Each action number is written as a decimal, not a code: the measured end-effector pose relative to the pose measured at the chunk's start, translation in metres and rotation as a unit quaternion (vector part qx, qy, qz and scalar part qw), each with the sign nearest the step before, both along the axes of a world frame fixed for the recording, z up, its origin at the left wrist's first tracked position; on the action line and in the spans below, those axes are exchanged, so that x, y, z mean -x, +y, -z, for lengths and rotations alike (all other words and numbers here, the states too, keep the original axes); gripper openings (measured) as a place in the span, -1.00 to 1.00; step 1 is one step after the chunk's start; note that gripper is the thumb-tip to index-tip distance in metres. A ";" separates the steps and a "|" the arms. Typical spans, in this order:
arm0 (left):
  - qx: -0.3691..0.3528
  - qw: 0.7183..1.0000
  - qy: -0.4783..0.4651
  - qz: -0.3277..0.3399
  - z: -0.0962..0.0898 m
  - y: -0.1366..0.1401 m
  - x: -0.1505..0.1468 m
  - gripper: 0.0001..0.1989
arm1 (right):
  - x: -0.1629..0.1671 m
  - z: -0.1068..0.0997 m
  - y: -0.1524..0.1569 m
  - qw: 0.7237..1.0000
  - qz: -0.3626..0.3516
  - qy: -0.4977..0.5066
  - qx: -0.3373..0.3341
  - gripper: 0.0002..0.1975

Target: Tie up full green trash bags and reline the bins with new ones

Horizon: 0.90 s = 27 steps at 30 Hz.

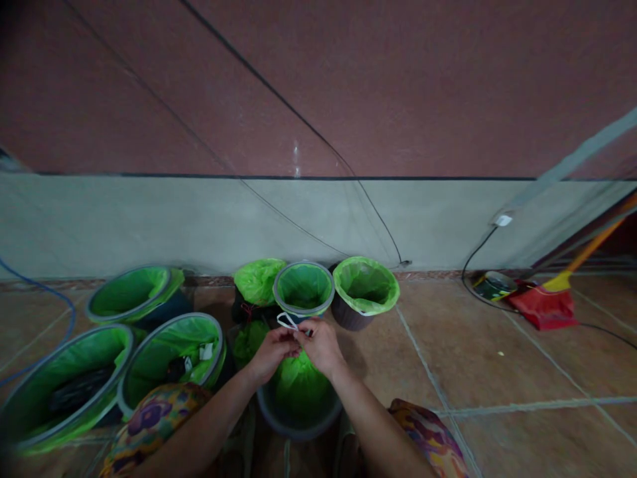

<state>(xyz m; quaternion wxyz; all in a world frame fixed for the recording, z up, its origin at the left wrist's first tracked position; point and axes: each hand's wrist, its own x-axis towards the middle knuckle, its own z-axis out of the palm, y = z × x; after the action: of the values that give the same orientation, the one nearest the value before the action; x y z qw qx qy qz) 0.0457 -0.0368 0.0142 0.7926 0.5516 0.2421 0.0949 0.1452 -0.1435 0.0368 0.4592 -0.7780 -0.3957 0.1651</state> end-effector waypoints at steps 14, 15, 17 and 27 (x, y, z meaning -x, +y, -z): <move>-0.201 0.979 0.008 0.016 0.014 0.003 -0.004 -0.86 | -0.010 0.004 -0.005 0.987 -0.089 0.024 0.129 -0.75; -0.200 0.980 0.018 0.012 0.015 0.003 -0.004 -0.87 | -0.011 0.004 -0.006 0.989 -0.075 0.019 0.124 -0.77; -0.179 0.983 0.036 -0.003 0.013 0.003 -0.004 -0.87 | -0.014 0.003 -0.007 0.993 -0.041 0.012 0.112 -0.81; -0.176 0.982 0.037 -0.055 0.008 0.005 -0.002 -0.90 | -0.019 0.015 -0.012 0.976 -0.071 0.122 0.165 -0.86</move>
<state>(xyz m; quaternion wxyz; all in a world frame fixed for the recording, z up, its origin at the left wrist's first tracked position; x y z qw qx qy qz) 0.0477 -0.0320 0.0064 0.6675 0.6710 0.2808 0.1593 0.1640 -0.1554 0.0220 0.3563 -0.7872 -0.3583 0.3536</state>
